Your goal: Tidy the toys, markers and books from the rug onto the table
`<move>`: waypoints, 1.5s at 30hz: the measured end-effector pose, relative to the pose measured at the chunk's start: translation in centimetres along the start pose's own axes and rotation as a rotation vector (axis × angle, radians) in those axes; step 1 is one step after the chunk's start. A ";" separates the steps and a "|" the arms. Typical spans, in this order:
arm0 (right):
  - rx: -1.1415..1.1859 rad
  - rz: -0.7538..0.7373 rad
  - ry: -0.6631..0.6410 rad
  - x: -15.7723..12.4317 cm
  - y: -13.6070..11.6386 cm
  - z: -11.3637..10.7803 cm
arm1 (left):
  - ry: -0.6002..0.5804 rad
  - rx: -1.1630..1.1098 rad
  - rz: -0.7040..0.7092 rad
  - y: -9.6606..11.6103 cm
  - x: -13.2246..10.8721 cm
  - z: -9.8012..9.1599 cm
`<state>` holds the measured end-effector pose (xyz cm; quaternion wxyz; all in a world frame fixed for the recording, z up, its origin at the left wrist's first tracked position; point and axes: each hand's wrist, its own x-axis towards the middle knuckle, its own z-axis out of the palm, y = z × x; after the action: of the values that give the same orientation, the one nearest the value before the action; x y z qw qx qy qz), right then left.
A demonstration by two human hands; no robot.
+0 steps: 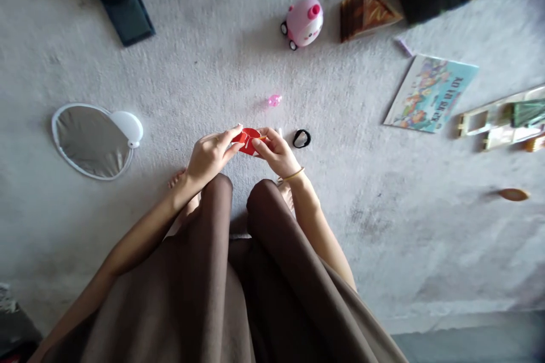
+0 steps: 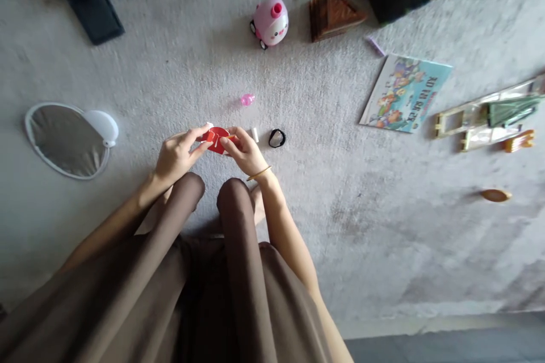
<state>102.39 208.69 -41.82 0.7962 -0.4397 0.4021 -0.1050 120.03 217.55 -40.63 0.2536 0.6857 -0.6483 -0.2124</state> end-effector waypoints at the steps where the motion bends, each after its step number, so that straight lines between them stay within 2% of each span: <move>1: -0.014 -0.005 -0.007 0.1 0.0 0.0 | -0.002 0.008 0.016 0.0 0.0 -0.1; 6: -0.069 -0.033 0.022 0.2 -0.1 -0.1 | -0.037 0.002 0.108 -0.4 0.3 -0.1; 10: -0.078 -0.076 0.064 -0.1 -0.2 0.1 | -0.042 -0.001 0.127 -0.4 0.5 0.2; 14: -0.118 -0.092 0.087 -0.4 -0.3 0.0 | -0.080 0.004 0.083 0.1 0.4 0.4; 17: -0.182 -0.159 0.140 -0.3 0.0 0.0 | -0.039 -0.008 0.036 0.6 0.1 0.7; 21: -0.350 -0.245 0.283 0.2 0.7 0.5 | 0.030 -0.070 -0.056 1.2 -0.2 1.2; 26: -0.444 -0.260 0.335 0.6 1.2 1.0 | 0.017 -0.142 -0.104 1.2 -0.4 1.3; 32: -0.397 -0.278 0.267 0.6 0.9 1.4 | 0.055 -0.111 -0.111 1.1 -0.1 1.3; 38: -0.198 -0.255 0.203 -0.1 -0.8 1.8 | 0.156 -0.130 -0.110 1.1 0.3 0.5; 45: -0.174 -0.307 0.273 -0.5 -3.2 2.2 | 0.194 -0.193 -0.103 2.5 1.9 -1.4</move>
<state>104.28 208.40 -38.37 0.6681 -0.5445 0.4420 -0.2488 119.06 215.65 -37.93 0.3686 0.7078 -0.5615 -0.2189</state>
